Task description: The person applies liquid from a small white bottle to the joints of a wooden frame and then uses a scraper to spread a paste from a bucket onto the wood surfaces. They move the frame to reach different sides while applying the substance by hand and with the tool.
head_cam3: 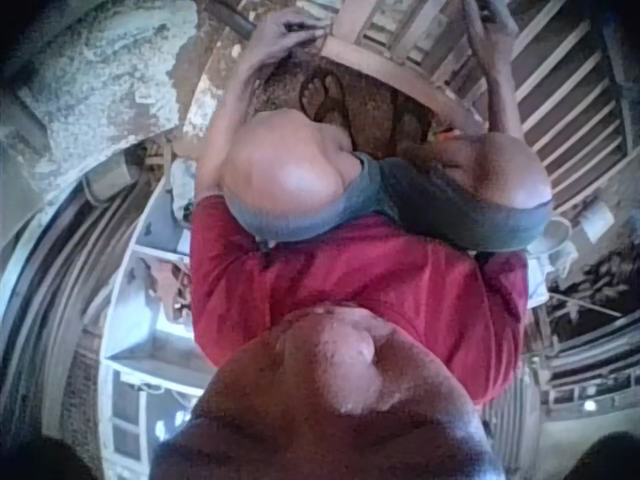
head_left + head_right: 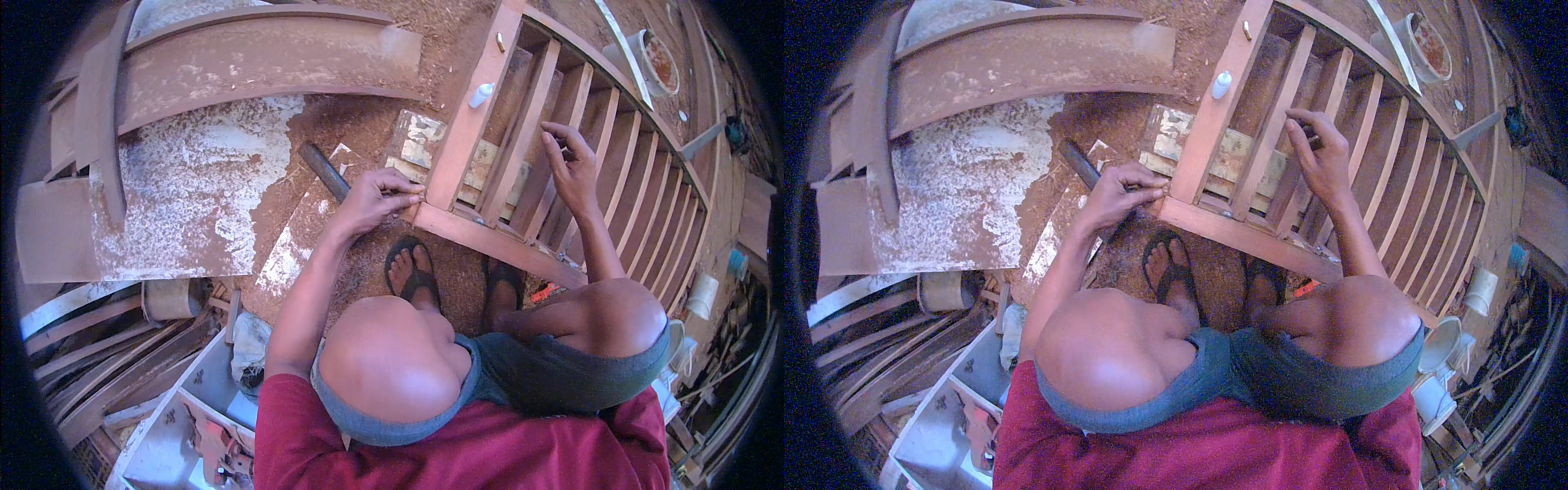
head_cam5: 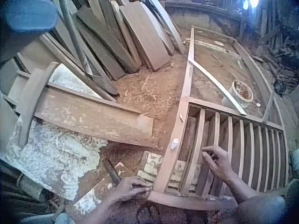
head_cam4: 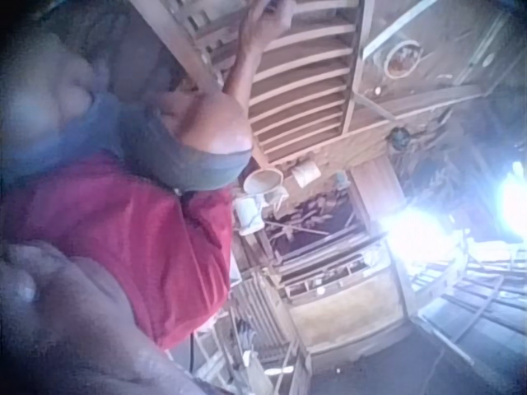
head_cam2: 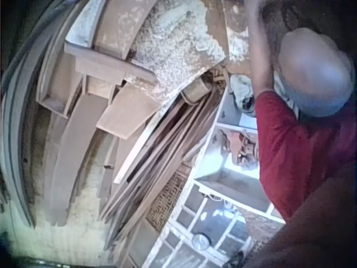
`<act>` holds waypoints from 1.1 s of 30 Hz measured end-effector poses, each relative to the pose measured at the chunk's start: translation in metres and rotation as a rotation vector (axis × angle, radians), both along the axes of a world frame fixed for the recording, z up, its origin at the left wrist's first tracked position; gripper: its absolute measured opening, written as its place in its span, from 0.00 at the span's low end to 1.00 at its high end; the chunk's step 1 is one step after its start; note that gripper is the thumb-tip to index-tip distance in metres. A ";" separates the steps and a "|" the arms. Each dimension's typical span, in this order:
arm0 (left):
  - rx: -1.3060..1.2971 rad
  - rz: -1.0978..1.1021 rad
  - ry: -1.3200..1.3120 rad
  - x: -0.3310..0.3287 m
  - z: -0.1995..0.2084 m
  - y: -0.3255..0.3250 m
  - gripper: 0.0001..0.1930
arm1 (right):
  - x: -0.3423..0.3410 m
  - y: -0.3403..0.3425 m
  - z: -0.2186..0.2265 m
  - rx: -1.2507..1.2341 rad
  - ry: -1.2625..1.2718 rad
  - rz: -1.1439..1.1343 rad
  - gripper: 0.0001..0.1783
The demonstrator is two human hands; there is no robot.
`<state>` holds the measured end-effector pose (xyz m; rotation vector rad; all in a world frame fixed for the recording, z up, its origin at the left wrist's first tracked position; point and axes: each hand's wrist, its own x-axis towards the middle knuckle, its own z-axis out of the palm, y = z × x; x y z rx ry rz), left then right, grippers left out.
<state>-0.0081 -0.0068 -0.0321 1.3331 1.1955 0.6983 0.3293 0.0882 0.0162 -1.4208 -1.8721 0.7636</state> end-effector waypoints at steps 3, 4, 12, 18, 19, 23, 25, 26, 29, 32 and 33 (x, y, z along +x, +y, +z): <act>0.031 -0.044 0.042 0.000 -0.002 0.004 0.11 | 0.002 -0.001 -0.003 -0.006 -0.006 0.015 0.13; 0.002 -0.055 0.083 -0.001 0.001 0.004 0.10 | -0.001 -0.001 -0.006 -0.001 0.001 0.022 0.13; 0.014 -0.134 0.082 0.001 0.002 0.016 0.10 | -0.003 0.002 0.008 -0.044 0.019 -0.021 0.13; -0.054 -0.168 0.232 -0.001 0.014 0.017 0.12 | -0.006 -0.009 0.008 -0.066 0.027 -0.015 0.12; -0.063 -0.164 0.222 0.000 0.020 0.019 0.13 | 0.000 -0.013 0.010 -0.050 0.009 -0.022 0.12; -0.103 -0.154 0.196 -0.013 0.020 0.009 0.14 | 0.017 -0.022 0.000 -0.034 0.025 -0.067 0.13; -0.101 -0.119 0.252 -0.011 0.016 0.009 0.14 | 0.036 -0.026 0.006 -0.018 0.010 -0.129 0.14; -0.091 -0.119 0.274 -0.008 0.018 0.012 0.14 | 0.047 -0.029 0.013 -0.001 -0.016 -0.168 0.14; -0.003 -0.134 0.208 0.011 0.038 0.016 0.18 | 0.084 -0.047 0.021 -0.025 -0.052 -0.286 0.16; -0.062 -0.109 0.255 0.007 0.049 0.018 0.18 | 0.111 -0.053 0.009 0.040 -0.058 -0.343 0.16; -0.075 -0.069 0.159 0.004 0.033 0.018 0.17 | 0.120 -0.057 0.026 0.083 -0.084 -0.348 0.15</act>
